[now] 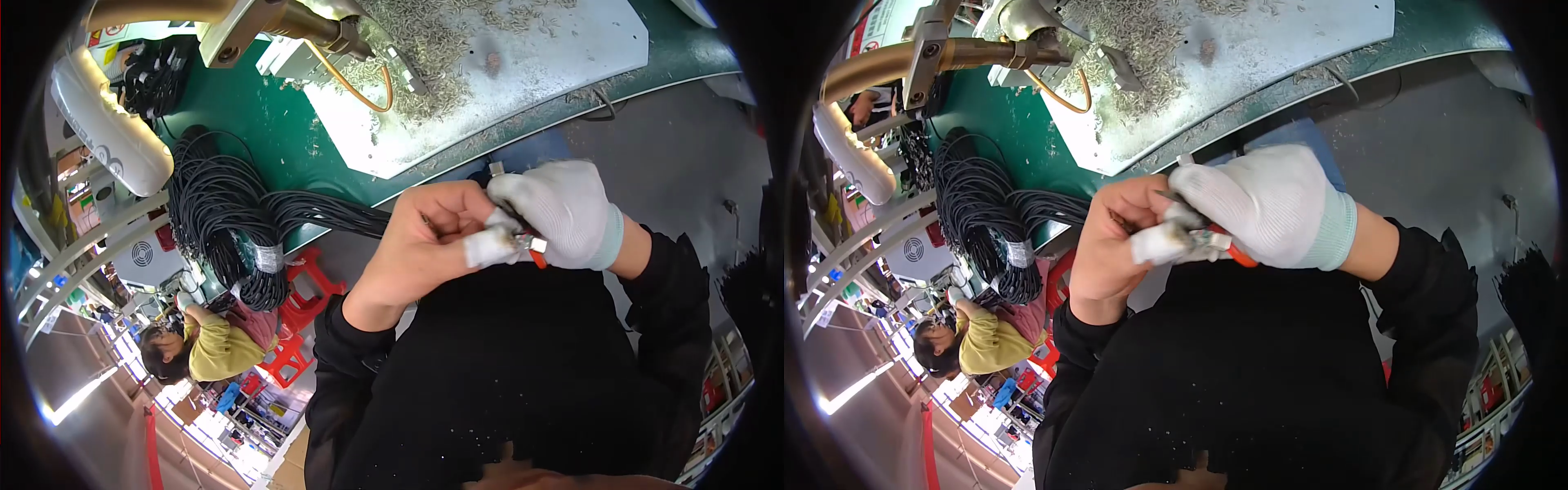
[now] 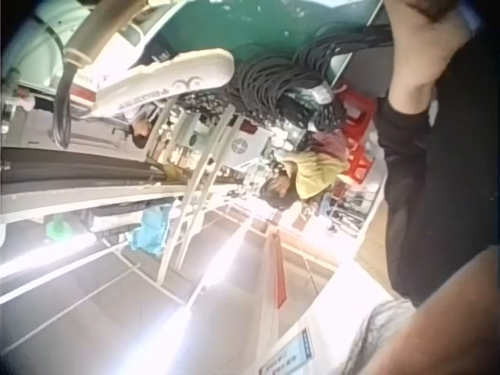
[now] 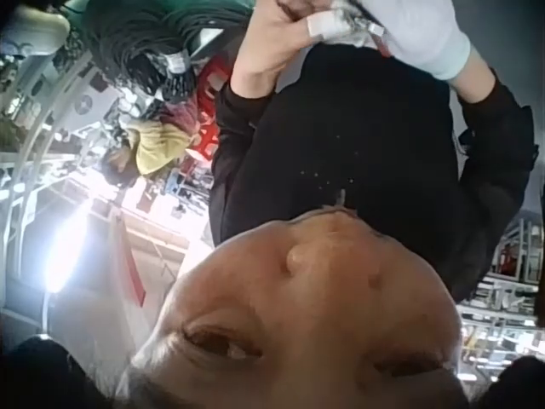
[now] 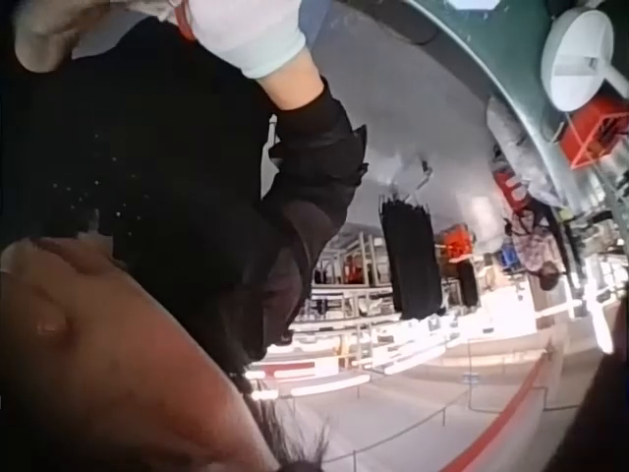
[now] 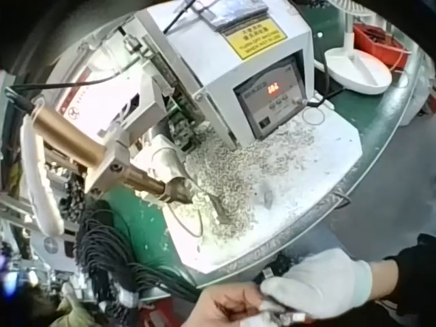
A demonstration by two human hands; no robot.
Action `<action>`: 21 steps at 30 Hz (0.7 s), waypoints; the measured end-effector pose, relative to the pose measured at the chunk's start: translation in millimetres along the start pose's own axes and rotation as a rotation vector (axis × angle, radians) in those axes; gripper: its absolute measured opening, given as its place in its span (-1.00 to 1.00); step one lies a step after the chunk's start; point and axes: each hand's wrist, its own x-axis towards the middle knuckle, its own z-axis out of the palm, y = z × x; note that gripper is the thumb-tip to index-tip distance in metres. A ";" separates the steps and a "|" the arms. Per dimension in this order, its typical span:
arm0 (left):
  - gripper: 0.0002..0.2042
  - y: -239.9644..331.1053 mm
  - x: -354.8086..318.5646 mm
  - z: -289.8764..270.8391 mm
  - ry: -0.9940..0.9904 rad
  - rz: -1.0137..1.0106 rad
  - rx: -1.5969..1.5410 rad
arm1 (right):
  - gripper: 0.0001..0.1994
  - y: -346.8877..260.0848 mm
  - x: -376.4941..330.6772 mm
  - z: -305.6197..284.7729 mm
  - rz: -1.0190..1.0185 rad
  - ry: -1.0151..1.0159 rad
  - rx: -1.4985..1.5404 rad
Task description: Trimming wires with scissors and inserting components into a manufacturing machine.
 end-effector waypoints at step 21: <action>0.02 -3.0 25.1 6.8 -0.171 0.052 0.225 | -0.77 0.0 8.9 -23.1 0.233 -0.170 0.218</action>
